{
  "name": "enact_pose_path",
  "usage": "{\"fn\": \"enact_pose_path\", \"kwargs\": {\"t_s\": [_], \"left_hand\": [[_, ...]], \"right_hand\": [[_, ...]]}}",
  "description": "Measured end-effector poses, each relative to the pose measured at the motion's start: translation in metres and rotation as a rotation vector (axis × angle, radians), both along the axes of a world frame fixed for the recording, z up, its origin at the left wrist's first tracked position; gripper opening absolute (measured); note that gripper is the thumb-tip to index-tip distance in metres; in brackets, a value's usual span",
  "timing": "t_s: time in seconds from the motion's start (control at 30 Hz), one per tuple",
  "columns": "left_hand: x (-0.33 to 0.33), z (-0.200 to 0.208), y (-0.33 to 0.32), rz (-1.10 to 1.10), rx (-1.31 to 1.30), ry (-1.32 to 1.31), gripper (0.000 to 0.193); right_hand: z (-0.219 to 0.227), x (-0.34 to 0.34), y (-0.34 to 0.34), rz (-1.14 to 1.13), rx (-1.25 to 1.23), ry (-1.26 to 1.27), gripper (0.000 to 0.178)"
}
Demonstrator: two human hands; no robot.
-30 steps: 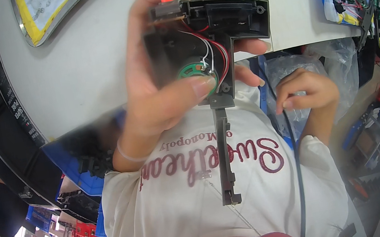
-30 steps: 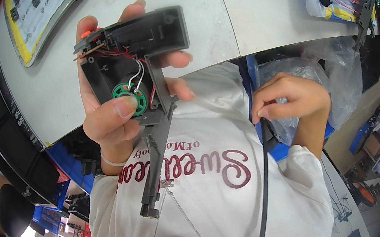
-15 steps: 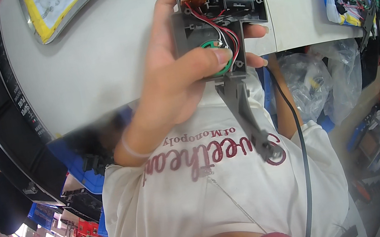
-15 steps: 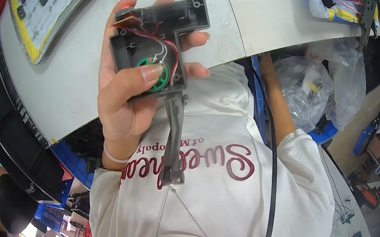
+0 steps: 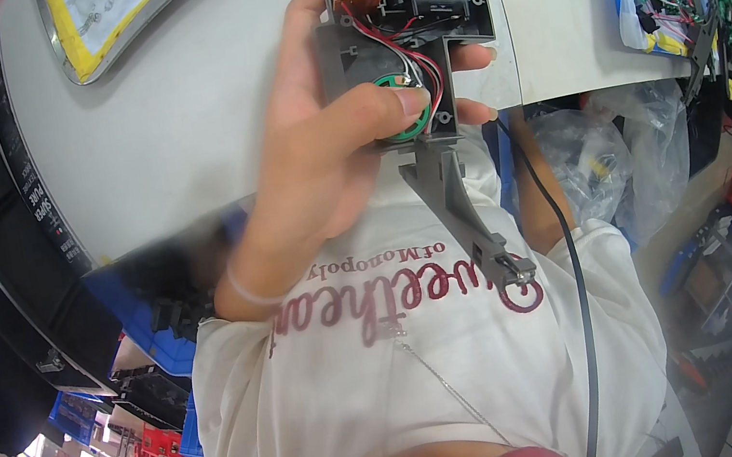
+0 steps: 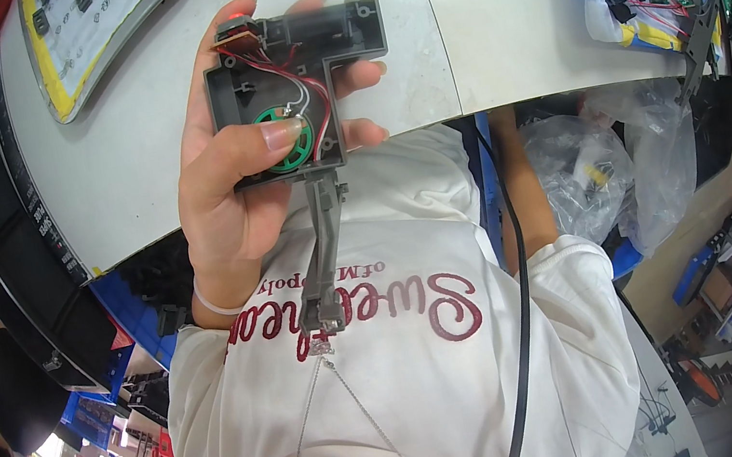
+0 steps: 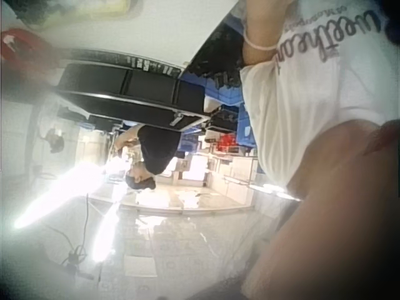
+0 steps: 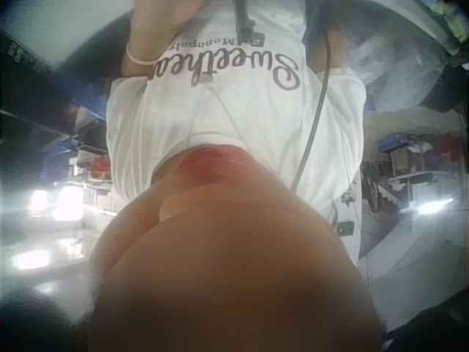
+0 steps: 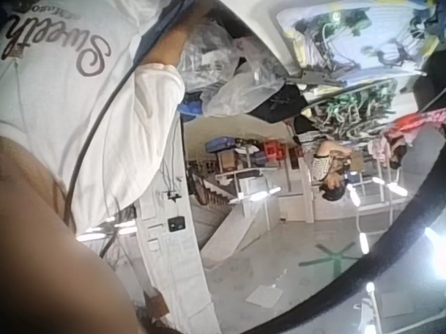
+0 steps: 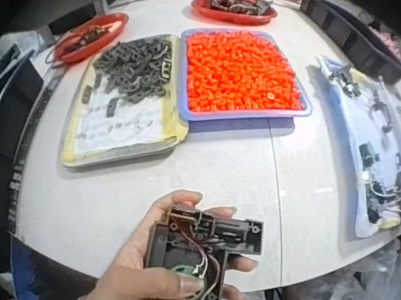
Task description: Assembling internal electronic components and plastic casing for a toy.
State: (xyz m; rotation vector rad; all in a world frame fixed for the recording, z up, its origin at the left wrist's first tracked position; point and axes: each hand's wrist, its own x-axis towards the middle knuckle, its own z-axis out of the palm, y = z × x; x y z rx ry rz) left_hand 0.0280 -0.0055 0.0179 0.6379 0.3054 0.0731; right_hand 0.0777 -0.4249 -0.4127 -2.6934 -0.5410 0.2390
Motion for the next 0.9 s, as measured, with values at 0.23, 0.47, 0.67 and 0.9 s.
{"fn": "enact_pose_path", "kwargs": {"t_s": [0.23,0.47,0.67,0.9], "left_hand": [[0.001,0.000,0.001,-0.004,-0.026,0.011,0.072],[0.001,0.000,0.007,-0.020,-0.082,-0.012,0.072],[-0.007,0.004,0.012,0.002,-0.099,-0.017,0.071],[-0.009,-0.002,0.021,-0.001,-0.241,-0.039,0.069]], "right_hand": [[0.000,0.007,0.015,0.022,0.015,-0.014,0.041],[0.024,0.057,0.028,0.090,-0.004,-0.083,0.042],[0.055,0.105,0.051,0.153,-0.009,-0.164,0.042],[0.069,0.091,0.042,0.104,-0.035,-0.167,0.043]]}}
